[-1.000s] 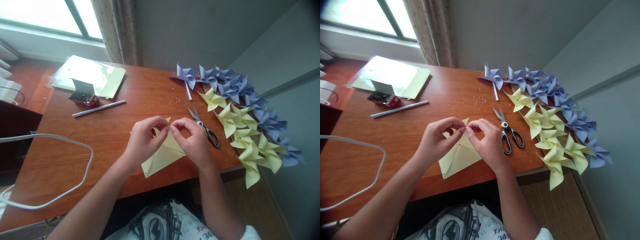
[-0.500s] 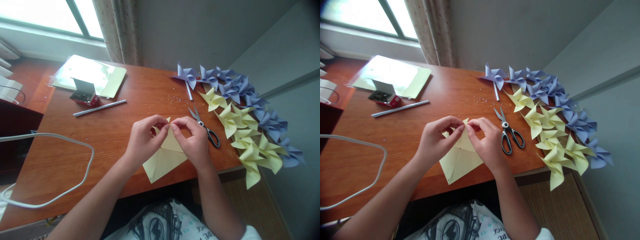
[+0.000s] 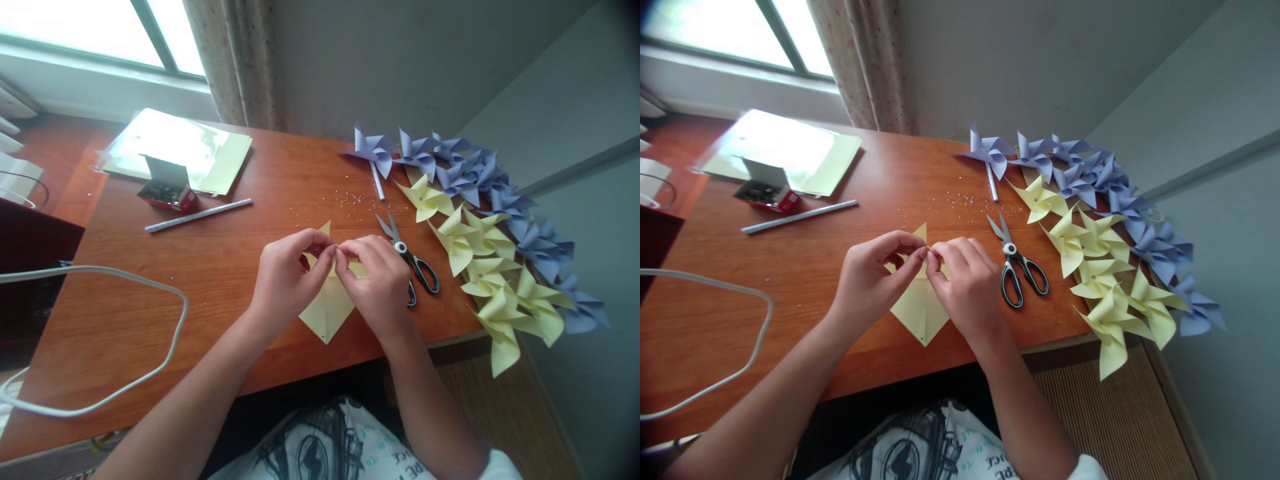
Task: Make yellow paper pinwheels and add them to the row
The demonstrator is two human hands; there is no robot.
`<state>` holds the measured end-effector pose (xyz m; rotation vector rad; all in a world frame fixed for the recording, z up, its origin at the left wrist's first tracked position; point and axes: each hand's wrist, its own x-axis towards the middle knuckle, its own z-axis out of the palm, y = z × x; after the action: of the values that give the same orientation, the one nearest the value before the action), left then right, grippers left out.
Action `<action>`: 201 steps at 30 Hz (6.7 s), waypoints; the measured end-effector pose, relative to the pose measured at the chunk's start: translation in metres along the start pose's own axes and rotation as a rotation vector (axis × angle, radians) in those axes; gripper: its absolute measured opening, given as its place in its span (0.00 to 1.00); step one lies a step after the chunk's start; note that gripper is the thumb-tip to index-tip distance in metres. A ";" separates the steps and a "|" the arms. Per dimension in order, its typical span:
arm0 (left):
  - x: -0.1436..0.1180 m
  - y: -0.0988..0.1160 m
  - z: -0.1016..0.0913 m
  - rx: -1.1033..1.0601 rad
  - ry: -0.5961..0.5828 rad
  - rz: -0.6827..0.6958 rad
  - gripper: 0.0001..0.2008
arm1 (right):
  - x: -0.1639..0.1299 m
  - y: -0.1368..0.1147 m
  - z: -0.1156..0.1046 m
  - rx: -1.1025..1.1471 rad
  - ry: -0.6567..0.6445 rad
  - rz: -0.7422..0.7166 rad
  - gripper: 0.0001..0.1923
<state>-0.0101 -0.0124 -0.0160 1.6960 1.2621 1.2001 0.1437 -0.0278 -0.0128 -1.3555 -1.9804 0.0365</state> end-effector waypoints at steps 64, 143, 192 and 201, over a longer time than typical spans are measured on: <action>-0.005 0.001 0.002 0.231 0.104 0.161 0.04 | -0.009 -0.019 0.008 -0.045 0.123 0.023 0.14; 0.001 0.002 -0.004 -0.164 -0.141 -0.069 0.05 | -0.056 0.087 -0.052 -0.387 -0.259 0.558 0.27; 0.001 0.001 -0.005 -0.239 -0.135 0.035 0.03 | -0.027 0.026 -0.072 0.329 -0.357 0.319 0.27; 0.002 0.002 -0.006 -0.239 -0.152 0.040 0.04 | -0.028 0.025 -0.073 0.302 -0.354 0.309 0.27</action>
<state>-0.0148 -0.0104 -0.0121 1.6096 0.9578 1.1707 0.2109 -0.0654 0.0160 -1.5117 -1.9213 0.7346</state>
